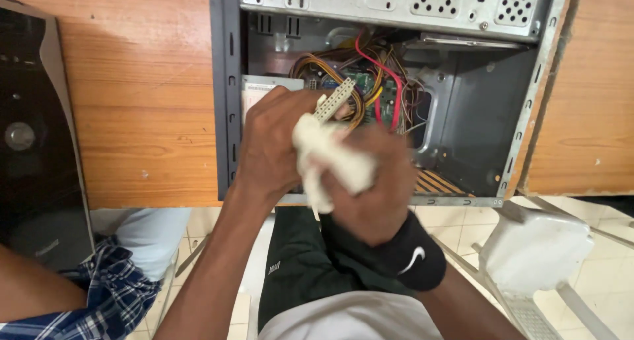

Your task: The person sits cross-legged and cleans the interior of an open computer case using a white cloth. They wipe the motherboard, power supply, and various internal cables, occasionally rearranging the wires to reach different areas.

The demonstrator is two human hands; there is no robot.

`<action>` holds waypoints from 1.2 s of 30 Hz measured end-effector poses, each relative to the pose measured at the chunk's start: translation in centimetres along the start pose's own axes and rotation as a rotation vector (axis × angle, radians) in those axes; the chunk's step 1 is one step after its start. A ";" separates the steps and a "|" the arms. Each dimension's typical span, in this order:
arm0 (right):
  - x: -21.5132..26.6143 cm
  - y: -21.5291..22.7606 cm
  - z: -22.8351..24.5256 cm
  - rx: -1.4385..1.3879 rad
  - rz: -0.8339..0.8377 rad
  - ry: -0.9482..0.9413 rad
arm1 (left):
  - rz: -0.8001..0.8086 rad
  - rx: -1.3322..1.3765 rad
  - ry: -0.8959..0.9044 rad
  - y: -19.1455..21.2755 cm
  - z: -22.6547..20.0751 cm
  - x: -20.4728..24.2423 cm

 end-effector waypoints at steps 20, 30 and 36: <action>-4.2 1.9 -4.1 -0.211 -0.237 -0.300 | -0.074 0.127 0.152 -0.2 0.1 -0.3; -1.5 6.9 -3.2 -0.045 0.140 -0.158 | 0.202 -0.280 -0.044 -1.9 -0.3 -0.6; -2.0 8.4 -4.7 -0.033 -0.042 -0.372 | 0.244 -0.374 -0.099 -2.0 -0.7 -0.5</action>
Point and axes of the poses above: each hand's wrist, its own x-axis away from the middle knuckle, its own y-axis out of the back of the hand, z = x × y, the point moved 2 cm from there along -x, towards the middle knuckle, and after that the axes turned 8 degrees about z, right-handed, at the moved point
